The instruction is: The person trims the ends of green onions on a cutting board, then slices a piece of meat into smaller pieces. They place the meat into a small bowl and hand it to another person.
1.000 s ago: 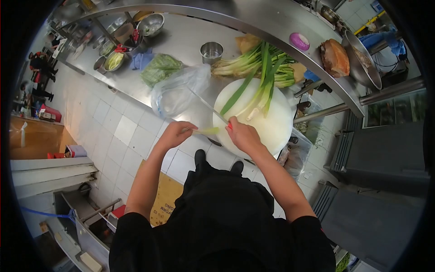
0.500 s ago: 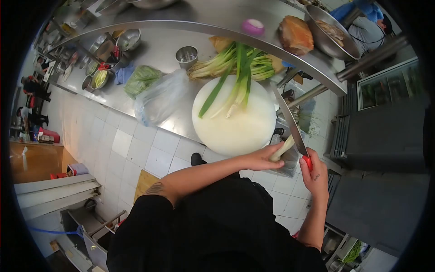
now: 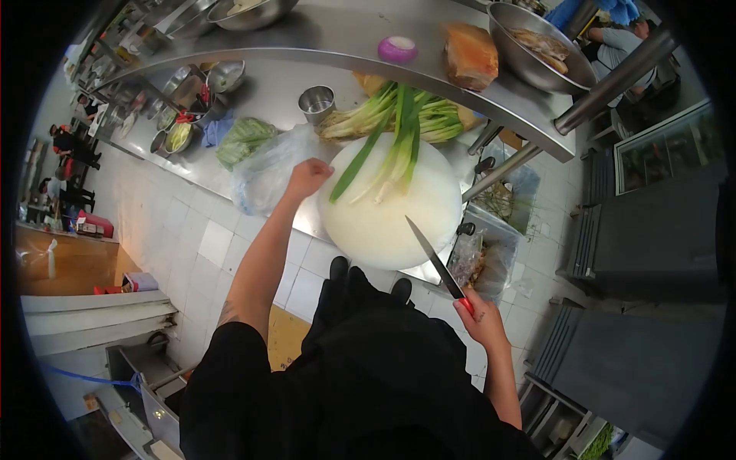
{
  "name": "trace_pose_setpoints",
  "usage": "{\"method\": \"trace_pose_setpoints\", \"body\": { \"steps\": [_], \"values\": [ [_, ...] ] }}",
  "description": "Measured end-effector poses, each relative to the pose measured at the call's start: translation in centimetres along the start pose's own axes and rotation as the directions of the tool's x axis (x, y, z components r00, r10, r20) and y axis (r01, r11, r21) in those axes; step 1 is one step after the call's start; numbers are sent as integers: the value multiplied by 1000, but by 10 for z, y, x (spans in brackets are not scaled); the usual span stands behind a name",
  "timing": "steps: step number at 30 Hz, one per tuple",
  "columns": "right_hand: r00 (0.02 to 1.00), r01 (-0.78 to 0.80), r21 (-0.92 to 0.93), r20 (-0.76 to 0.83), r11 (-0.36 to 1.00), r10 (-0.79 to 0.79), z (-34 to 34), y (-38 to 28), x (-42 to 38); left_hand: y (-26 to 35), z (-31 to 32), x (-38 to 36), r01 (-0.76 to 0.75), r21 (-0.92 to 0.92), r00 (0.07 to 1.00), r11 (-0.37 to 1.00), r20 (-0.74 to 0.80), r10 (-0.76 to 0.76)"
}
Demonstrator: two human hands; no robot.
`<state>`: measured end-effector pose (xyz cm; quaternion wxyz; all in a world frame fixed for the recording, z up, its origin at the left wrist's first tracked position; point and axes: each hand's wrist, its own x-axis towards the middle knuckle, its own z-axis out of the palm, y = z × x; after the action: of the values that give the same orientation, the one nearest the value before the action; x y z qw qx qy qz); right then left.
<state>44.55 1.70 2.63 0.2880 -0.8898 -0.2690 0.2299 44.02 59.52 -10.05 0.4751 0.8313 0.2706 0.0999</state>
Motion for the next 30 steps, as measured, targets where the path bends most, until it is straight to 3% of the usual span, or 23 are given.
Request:
{"method": "trace_pose_setpoints", "body": {
  "steps": [1,4,5,7,8,9,10,11,12,13,15,17,18,19,20,21,23,26,29,30],
  "values": [
    [1000,15,-5,-9,1000,-15,4,-2,4,2,0,3,-102,176,994,979,-20,107],
    [999,-51,13,-12,999,51,10,-15,11,13,-15,0,16,-117,995,993,-91,-27],
    [997,-42,12,-69,999,43,10,-26,9,17,-18,-1,-32,-274,985,961,-172,-16],
    [990,-105,56,-92,993,110,23,-32,5,79,-12,-25,-194,-478,979,857,-148,139],
    [986,-135,76,-93,988,142,31,-36,-1,119,3,-44,-228,-565,966,793,-30,257],
    [987,-135,61,-83,989,140,39,-41,-7,140,35,-60,-125,-600,947,790,166,276],
    [989,-126,48,-74,991,130,48,-47,-10,183,68,-87,-122,-693,873,710,266,410],
    [991,-110,37,-67,993,113,59,-55,-9,211,98,-105,-140,-723,679,677,428,597],
    [993,-107,37,-51,994,109,69,-66,-9,232,106,-119,-288,-555,567,780,558,606],
    [993,-105,33,-41,994,107,74,-76,-8,252,113,-132,-473,-392,438,789,672,597],
    [993,-108,25,-49,994,109,80,-94,-7,261,94,-121,-592,-293,332,751,760,559],
    [987,-135,55,-77,989,139,85,-106,-3,244,55,-88,-384,-429,353,818,750,559],
    [983,-153,74,-89,985,159,89,-110,-5,202,51,-59,-362,-452,509,815,637,579],
    [982,-157,53,-103,986,162,90,-111,-4,172,34,-31,-543,-302,668,784,411,621],
    [981,-160,57,-105,986,165,90,-113,-3,164,7,-10,-328,10,884,945,355,303],
    [982,-159,55,-96,986,164,87,-115,-1,106,13,16,-520,349,846,780,84,526],
    [987,-121,47,-99,992,125,81,-113,7,82,8,18,-457,460,876,761,86,474],
    [996,-56,21,-63,998,58,65,-109,26,44,22,27,-482,279,876,830,171,451],
    [999,21,58,-40,998,-19,50,-116,58,43,-5,12,-179,-110,966,978,167,195],
    [999,44,73,-26,996,-42,49,-114,67,48,-6,7,-198,-74,963,977,169,208]
  ]
}}
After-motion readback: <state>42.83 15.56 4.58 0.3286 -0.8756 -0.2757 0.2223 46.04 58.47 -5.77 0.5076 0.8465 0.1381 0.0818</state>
